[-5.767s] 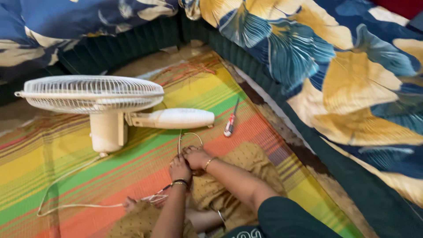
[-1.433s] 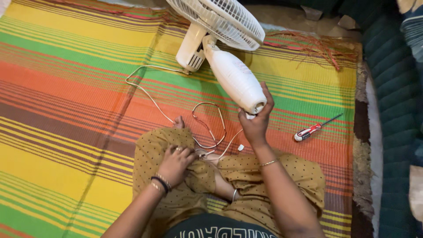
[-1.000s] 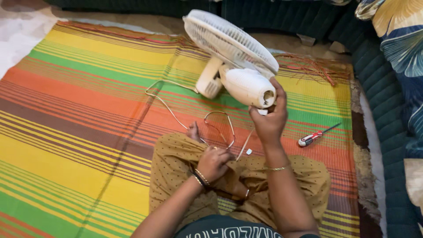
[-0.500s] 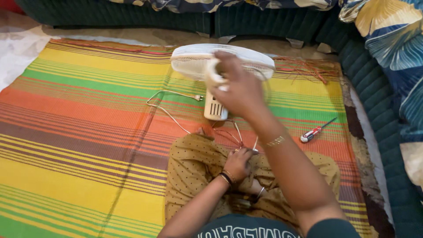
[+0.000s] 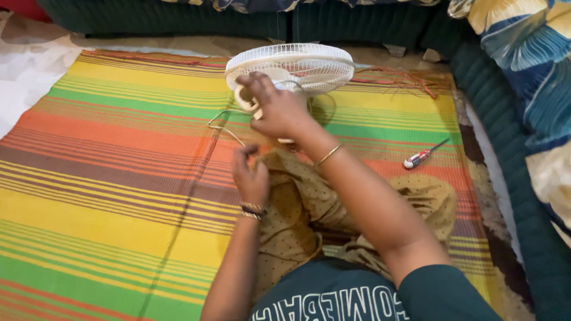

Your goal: The person sits on a mat and repairs a white table fan. They use a screwdriver to remove screws from the fan's base, detach the power cord, and then reattach the cord to the base, securing it with screws.

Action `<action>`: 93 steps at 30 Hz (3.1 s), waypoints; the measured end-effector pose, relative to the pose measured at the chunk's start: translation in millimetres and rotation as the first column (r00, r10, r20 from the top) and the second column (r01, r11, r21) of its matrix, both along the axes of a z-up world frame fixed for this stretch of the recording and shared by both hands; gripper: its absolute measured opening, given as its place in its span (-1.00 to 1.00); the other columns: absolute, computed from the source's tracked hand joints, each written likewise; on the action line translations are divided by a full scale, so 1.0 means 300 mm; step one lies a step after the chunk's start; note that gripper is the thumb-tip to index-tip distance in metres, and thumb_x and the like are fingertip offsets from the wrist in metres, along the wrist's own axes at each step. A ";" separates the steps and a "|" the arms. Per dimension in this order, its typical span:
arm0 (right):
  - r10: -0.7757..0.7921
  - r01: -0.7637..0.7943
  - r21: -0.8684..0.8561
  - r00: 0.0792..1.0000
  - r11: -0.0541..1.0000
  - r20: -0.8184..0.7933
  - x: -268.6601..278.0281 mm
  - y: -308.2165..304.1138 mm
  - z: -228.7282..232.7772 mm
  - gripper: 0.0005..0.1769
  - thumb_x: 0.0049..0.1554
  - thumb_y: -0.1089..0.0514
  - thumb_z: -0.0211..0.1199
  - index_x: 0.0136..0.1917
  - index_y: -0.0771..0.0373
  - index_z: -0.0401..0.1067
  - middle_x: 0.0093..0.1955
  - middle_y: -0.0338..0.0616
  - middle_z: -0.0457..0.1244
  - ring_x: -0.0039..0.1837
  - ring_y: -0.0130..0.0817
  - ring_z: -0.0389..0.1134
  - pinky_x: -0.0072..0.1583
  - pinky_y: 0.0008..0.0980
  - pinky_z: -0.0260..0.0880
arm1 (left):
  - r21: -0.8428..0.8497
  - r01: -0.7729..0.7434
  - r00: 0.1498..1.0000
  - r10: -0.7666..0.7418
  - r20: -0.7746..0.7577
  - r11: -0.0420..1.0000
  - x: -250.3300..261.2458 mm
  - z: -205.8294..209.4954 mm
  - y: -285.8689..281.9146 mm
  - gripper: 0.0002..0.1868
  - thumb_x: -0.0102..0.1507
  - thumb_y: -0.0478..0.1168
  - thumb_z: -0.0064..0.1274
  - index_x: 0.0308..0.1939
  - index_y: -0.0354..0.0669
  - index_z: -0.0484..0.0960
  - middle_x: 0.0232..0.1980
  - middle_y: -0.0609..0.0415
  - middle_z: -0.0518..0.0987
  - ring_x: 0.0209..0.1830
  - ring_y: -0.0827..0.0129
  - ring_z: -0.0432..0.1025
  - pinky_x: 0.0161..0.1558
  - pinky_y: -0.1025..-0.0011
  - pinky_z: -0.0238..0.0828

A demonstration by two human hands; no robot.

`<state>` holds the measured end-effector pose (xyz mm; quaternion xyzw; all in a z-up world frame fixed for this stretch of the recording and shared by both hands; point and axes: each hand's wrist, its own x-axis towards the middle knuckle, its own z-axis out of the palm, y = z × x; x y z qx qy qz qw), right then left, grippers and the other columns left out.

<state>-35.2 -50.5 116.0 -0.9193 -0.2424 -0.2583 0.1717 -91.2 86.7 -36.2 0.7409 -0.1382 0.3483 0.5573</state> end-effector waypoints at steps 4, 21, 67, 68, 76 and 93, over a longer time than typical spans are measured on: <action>0.023 -0.006 0.097 0.985 0.995 -0.174 -0.004 -0.074 -0.021 0.05 -0.01 -0.23 0.45 0.57 -0.17 -0.09 0.64 -0.07 -0.03 0.42 0.11 0.26 0.30 0.00 0.36 | 0.045 0.076 0.997 -0.075 -0.021 0.996 0.060 0.189 0.033 -0.21 0.15 -0.39 0.13 0.43 -0.32 0.14 0.39 -0.20 0.30 0.35 0.06 0.31 0.34 0.15 0.28; 0.012 0.050 0.253 0.971 0.966 -0.238 0.014 -0.242 -0.043 0.19 -0.18 0.20 0.52 0.59 0.10 -0.05 0.49 0.07 0.17 0.45 0.08 0.22 0.37 -0.17 0.29 | 0.479 0.374 0.916 -0.397 -0.059 0.794 0.404 0.496 -0.186 -0.34 0.12 -0.21 0.16 0.33 -0.08 0.46 0.27 -0.27 0.43 0.26 -0.13 0.38 0.27 0.17 0.36; 0.538 0.090 0.952 0.807 0.294 -0.242 -0.223 -0.362 -0.312 -0.32 0.12 -0.41 0.17 -0.04 0.31 0.50 -0.36 -0.17 0.34 -0.40 -0.47 0.31 -0.36 -0.46 0.22 | 0.078 0.651 0.735 -0.653 0.184 0.755 0.252 0.423 -0.332 -0.49 0.46 0.13 -0.17 -0.13 -0.24 0.66 -0.03 -0.07 0.67 0.18 0.09 0.53 0.29 0.17 0.38; 0.730 0.174 0.982 0.660 0.078 -0.175 -0.230 -0.385 -0.332 -0.24 0.11 -0.48 0.11 0.01 0.30 0.50 -0.35 -0.18 0.35 -0.41 -0.52 0.32 -0.38 -0.54 0.19 | 0.074 0.651 0.735 -0.651 0.188 0.756 0.244 0.424 -0.349 -0.43 0.49 0.17 -0.26 -0.13 -0.23 0.66 -0.04 -0.05 0.67 0.18 0.08 0.54 0.31 0.16 0.36; 0.703 0.190 0.982 0.700 -0.016 -0.124 -0.278 -0.542 -0.451 -0.50 0.23 -0.12 0.29 -0.06 0.45 0.47 -0.44 -0.19 0.21 -0.45 -0.48 0.15 -0.38 -0.46 0.13 | 0.190 0.547 0.793 -0.577 0.196 0.815 0.199 0.448 -0.486 -0.22 0.51 0.29 -0.55 -0.19 -0.22 0.66 -0.11 -0.04 0.70 0.11 0.05 0.59 0.26 0.13 0.42; -0.220 0.155 0.430 0.970 0.889 0.105 -0.354 -0.532 -0.182 -0.54 -0.05 -0.12 0.47 -0.35 0.24 0.32 -0.42 -0.17 0.13 -0.30 -0.27 0.18 -0.20 -0.24 0.14 | 0.165 0.496 0.819 -0.523 0.237 0.852 0.170 0.455 -0.523 -0.20 0.49 0.33 -0.52 -0.19 -0.23 0.67 -0.10 -0.06 0.69 0.10 0.01 0.60 0.24 0.13 0.46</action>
